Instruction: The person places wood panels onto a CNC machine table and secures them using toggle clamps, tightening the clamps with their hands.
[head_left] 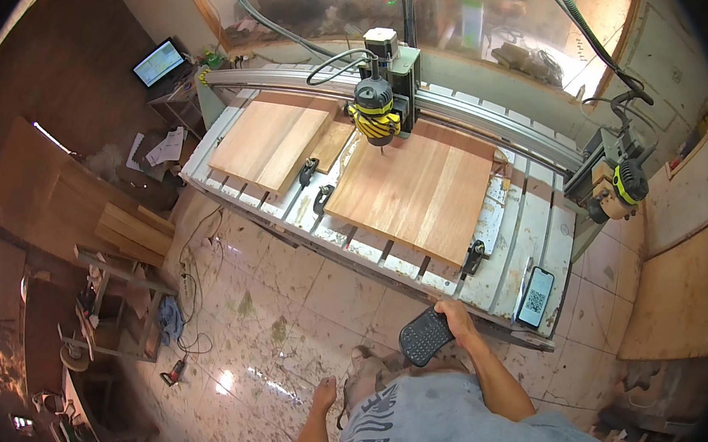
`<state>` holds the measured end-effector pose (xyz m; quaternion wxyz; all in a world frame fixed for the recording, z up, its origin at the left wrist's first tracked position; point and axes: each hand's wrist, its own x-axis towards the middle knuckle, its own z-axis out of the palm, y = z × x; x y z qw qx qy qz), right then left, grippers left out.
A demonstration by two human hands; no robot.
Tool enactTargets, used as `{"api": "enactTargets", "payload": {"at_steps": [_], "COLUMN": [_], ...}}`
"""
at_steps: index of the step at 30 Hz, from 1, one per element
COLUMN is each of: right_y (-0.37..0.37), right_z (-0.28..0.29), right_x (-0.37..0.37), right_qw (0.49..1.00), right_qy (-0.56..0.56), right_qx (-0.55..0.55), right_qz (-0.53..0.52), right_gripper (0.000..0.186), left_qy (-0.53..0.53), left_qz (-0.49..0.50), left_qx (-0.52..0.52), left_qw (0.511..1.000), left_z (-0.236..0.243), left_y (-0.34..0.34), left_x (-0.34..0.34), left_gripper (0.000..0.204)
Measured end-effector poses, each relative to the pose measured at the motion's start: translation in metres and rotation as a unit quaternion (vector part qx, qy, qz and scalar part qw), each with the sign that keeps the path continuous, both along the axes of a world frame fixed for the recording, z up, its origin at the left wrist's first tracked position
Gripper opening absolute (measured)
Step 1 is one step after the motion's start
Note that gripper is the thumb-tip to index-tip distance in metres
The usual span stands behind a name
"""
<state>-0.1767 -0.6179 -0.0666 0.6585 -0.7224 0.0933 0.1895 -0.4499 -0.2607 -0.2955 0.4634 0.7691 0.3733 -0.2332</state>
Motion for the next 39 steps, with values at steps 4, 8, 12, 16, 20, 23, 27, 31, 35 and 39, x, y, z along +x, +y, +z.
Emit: {"api": "enactTargets", "payload": {"at_steps": [4,8,12,16,20,23,27,31,35,39], "right_y": [0.0,0.002,-0.004,-0.01,-0.016,-0.032,-0.032,-0.033,-0.031,-0.032], "right_z": [0.004,0.0,-0.005,-0.017,-0.016,-0.035,-0.027,-0.019,-0.017,-0.016], "right_x": [-0.001,-0.001,0.0,0.0,0.001,0.0,0.001,0.0,0.0,0.001], "right_qw": [0.999,0.997,0.998,0.993,0.985,0.958,0.973,0.987,0.991,0.99], "right_qy": [-0.016,-0.059,-0.036,-0.089,-0.106,-0.193,-0.154,-0.083,-0.063,-0.076], "right_qx": [-0.027,-0.036,-0.054,-0.072,-0.136,-0.199,-0.167,-0.135,-0.12,-0.121], "right_qz": [0.044,0.045,0.019,0.023,0.031,0.07,0.04,0.006,-0.014,-0.002], "right_gripper": [0.033,0.033,0.035,0.029,0.029,0.03,0.035,0.036,0.038,0.039], "left_qy": [-0.04,-0.119,-0.168,-0.211,-0.266,-0.263,-0.3,-0.319,-0.339,-0.362], "left_qz": [0.002,0.023,0.076,0.01,-0.096,-0.179,-0.25,-0.272,-0.287,-0.29], "left_qx": [-0.004,-0.087,-0.293,-0.323,-0.275,-0.217,-0.129,-0.116,-0.099,-0.091], "left_qw": [0.999,0.989,0.938,0.923,0.919,0.923,0.911,0.9,0.89,0.881], "left_z": [0.007,0.031,0.136,0.226,0.25,0.271,0.27,0.26,0.258,0.259], "left_y": [-0.012,-0.029,-0.084,-0.129,-0.156,-0.173,-0.179,-0.181,-0.18,-0.18], "left_x": [0.011,0.057,0.136,0.175,0.176,0.18,0.183,0.184,0.185,0.186], "left_gripper": [0.063,0.058,0.062,0.064,0.095,0.112,0.12,0.122,0.123,0.122]}}
